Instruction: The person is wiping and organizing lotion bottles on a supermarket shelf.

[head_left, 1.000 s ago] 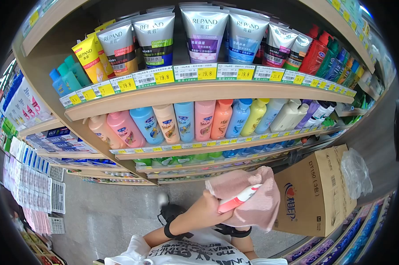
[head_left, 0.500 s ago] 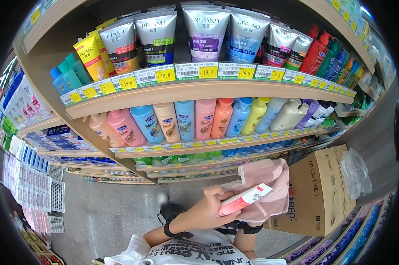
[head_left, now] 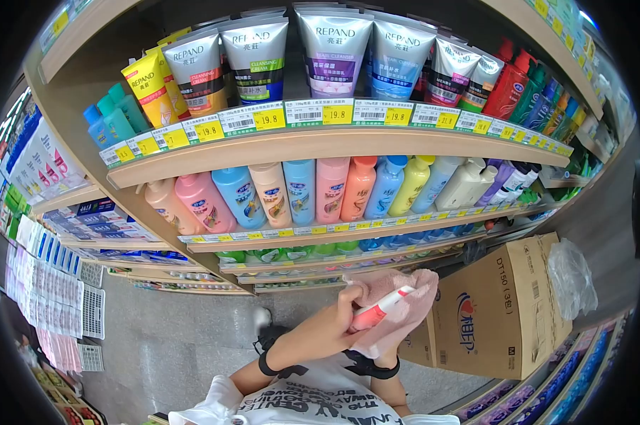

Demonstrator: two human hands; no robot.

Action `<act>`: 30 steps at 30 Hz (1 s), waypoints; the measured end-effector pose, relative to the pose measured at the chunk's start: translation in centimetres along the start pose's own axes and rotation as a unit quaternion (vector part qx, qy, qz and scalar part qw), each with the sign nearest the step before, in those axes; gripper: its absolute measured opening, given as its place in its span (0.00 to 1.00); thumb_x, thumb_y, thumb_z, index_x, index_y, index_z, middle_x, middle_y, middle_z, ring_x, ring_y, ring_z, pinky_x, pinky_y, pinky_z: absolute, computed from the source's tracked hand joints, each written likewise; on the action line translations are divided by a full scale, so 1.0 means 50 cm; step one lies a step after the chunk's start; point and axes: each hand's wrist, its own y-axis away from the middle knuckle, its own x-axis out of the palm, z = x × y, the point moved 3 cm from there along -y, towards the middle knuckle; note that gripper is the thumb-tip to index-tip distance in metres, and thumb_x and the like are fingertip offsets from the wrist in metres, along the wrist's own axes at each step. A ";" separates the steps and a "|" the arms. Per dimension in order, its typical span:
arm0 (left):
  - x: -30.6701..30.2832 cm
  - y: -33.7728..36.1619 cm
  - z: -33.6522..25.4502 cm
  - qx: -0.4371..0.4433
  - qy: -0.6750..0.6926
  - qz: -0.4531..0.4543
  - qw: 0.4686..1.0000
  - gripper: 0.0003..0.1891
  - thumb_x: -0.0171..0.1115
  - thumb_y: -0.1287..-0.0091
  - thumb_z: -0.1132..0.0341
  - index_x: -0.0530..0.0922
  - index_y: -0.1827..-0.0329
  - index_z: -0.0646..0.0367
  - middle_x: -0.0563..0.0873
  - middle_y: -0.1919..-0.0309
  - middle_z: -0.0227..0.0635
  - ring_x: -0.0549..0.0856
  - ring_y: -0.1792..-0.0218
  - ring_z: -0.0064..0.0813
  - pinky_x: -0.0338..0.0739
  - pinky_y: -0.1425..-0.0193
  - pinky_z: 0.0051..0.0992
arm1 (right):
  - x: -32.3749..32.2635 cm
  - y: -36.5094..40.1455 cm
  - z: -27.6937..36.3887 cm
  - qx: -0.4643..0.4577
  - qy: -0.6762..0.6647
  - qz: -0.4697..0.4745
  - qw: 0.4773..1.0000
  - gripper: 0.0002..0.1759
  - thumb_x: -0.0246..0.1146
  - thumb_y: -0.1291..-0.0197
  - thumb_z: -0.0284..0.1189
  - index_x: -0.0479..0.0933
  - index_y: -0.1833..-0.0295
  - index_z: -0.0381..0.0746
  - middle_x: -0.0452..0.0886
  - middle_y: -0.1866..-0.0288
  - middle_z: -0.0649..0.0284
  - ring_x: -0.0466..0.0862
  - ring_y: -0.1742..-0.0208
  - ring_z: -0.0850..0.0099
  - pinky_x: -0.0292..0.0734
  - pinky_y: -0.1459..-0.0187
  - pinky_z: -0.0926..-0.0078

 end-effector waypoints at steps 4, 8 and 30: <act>-0.052 -0.002 -0.045 0.035 -0.086 -0.010 0.996 0.24 0.62 0.43 0.72 0.60 0.47 0.60 0.67 0.61 0.45 0.72 0.60 0.45 0.71 0.54 0.34 | -0.056 0.027 -0.081 -0.002 0.020 0.079 0.997 0.25 0.57 0.43 0.40 0.61 0.49 0.33 0.66 0.57 0.64 0.68 0.57 0.75 0.66 0.52 0.78; -0.070 -0.002 -0.069 0.052 -0.128 -0.086 0.987 0.16 0.62 0.45 0.76 0.70 0.55 0.56 0.66 0.62 0.40 0.70 0.63 0.37 0.66 0.54 0.28 | -0.034 0.039 -0.071 0.187 0.083 0.181 0.962 0.23 0.62 0.47 0.38 0.67 0.52 0.33 0.74 0.59 0.63 0.74 0.61 0.74 0.72 0.58 0.77; -0.078 -0.004 -0.082 0.121 -0.019 -0.039 0.992 0.13 0.60 0.46 0.77 0.78 0.56 0.56 0.78 0.63 0.34 0.79 0.62 0.36 0.74 0.60 0.30 | -0.035 0.091 -0.127 0.061 0.043 0.169 0.983 0.20 0.61 0.47 0.26 0.62 0.50 0.35 0.75 0.58 0.58 0.76 0.59 0.72 0.74 0.58 0.77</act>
